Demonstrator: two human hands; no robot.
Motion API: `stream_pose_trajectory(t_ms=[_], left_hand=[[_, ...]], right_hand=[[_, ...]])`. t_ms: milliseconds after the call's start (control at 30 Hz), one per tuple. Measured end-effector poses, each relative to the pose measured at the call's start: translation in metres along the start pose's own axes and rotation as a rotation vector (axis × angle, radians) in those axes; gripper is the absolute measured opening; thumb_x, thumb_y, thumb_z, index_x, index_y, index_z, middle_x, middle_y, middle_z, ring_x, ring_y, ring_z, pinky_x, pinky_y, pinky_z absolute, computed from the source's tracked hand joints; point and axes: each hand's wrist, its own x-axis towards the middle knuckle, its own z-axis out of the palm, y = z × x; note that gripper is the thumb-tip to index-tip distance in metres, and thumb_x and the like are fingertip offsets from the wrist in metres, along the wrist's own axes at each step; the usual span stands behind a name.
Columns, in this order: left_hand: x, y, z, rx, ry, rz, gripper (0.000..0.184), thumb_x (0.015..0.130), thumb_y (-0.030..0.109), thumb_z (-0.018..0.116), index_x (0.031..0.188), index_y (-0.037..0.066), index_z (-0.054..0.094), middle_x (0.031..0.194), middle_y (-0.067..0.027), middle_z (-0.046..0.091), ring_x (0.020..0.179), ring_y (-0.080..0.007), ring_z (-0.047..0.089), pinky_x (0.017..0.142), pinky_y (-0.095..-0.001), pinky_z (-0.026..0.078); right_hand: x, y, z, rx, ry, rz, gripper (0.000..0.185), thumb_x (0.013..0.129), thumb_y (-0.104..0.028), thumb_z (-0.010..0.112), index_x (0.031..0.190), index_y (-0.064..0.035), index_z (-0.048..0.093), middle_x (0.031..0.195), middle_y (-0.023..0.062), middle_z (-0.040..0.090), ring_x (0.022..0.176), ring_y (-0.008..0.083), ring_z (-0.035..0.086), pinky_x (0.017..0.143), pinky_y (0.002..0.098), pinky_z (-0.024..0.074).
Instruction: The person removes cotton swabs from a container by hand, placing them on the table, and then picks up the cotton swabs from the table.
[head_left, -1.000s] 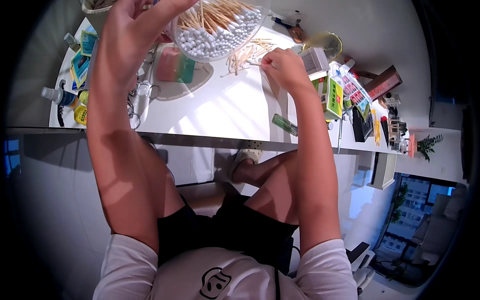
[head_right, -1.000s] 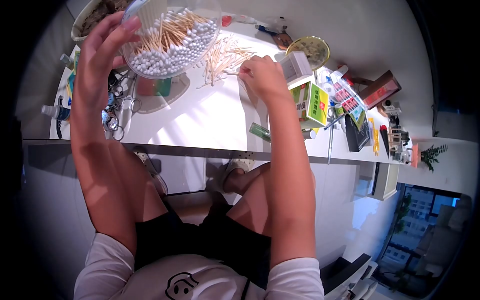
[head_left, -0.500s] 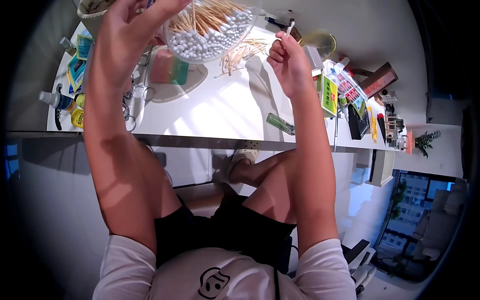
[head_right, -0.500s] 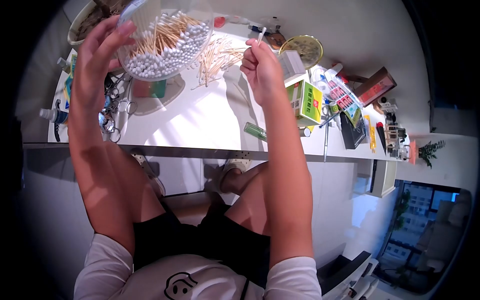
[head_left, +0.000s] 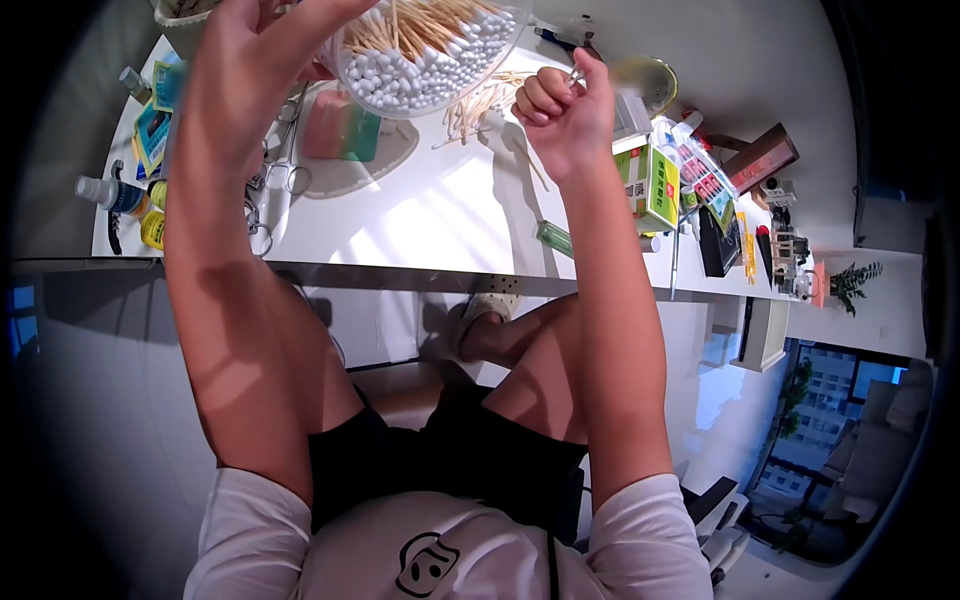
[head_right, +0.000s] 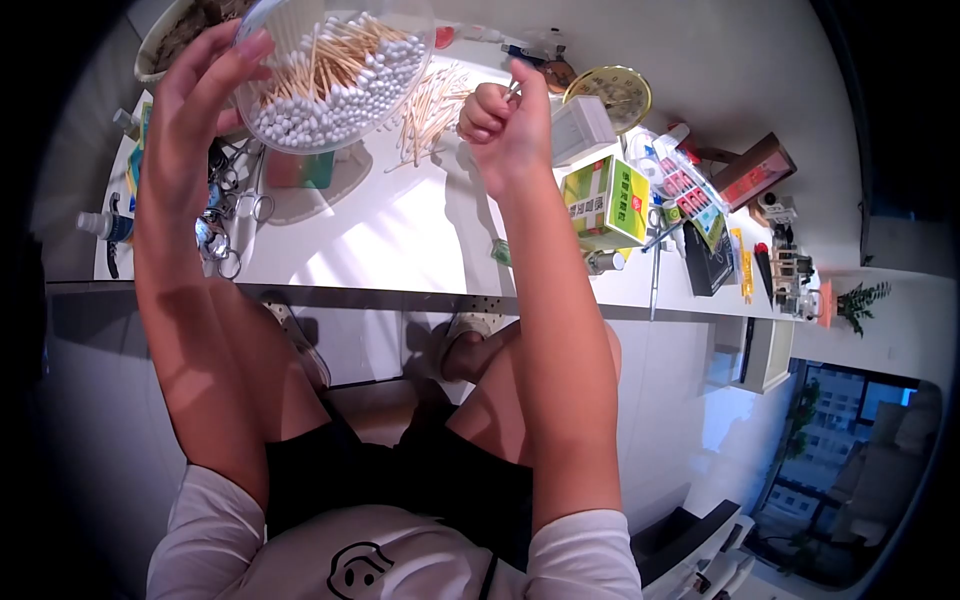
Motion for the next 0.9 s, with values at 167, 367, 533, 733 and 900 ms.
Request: stream_pose_trajectory(t_ms=[167, 367, 533, 733, 900], left_hand=[[0.001, -0.001, -0.002, 0.004, -0.012, 0.01, 0.068, 0.083, 0.054, 0.07, 0.129, 0.004, 0.065, 0.115, -0.0053, 0.068, 0.107, -0.0164, 0.064, 0.091, -0.0376, 0.049], [0.003, -0.004, 0.0, -0.049, -0.025, 0.007, 0.06, 0.087, 0.045, 0.073, 0.129, 0.003, 0.064, 0.113, -0.0043, 0.069, 0.107, -0.0146, 0.064, 0.091, -0.0348, 0.051], [0.004, -0.008, 0.002, -0.101, -0.046, -0.021, 0.059, 0.088, 0.04, 0.077, 0.131, 0.002, 0.064, 0.112, -0.0037, 0.069, 0.104, -0.0128, 0.065, 0.09, -0.0315, 0.051], [0.003, -0.009, 0.005, -0.071, -0.026, -0.027, 0.055, 0.089, 0.037, 0.078, 0.13, 0.003, 0.064, 0.111, -0.0024, 0.07, 0.101, -0.0103, 0.065, 0.084, -0.0273, 0.05], [0.0, -0.003, 0.009, -0.08, -0.065, -0.039, 0.052, 0.09, 0.034, 0.078, 0.13, 0.004, 0.064, 0.111, -0.0023, 0.07, 0.099, -0.0082, 0.065, 0.081, -0.0235, 0.049]], right_hand=[[-0.007, 0.002, 0.015, 0.084, -0.02, -0.02, 0.057, 0.101, -0.05, 0.039, 0.058, -0.0179, 0.022, 0.053, -0.0036, 0.022, 0.052, 0.0131, 0.022, 0.053, 0.0298, 0.0212], [-0.018, -0.02, 0.034, -0.092, 0.081, -0.268, 0.053, 0.104, -0.04, 0.055, 0.064, -0.0162, 0.03, 0.059, -0.0043, 0.021, 0.055, 0.0118, 0.02, 0.054, 0.03, 0.0221], [-0.042, -0.05, 0.059, -0.271, 0.015, -0.662, 0.046, 0.11, -0.031, 0.047, 0.07, -0.0105, 0.037, 0.066, -0.001, 0.031, 0.062, 0.0148, 0.031, 0.061, 0.0305, 0.029], [-0.054, -0.069, 0.053, -0.83, 0.031, -0.86, 0.046, 0.111, -0.032, 0.041, 0.078, -0.0003, 0.048, 0.069, -0.0012, 0.04, 0.065, 0.0116, 0.041, 0.066, 0.0289, 0.0387], [-0.06, -0.054, 0.092, -1.004, 0.105, -0.862, 0.03, 0.1, -0.012, 0.066, 0.073, 0.0007, 0.059, 0.061, 0.0072, 0.057, 0.054, 0.0112, 0.05, 0.051, 0.0282, 0.0364]])
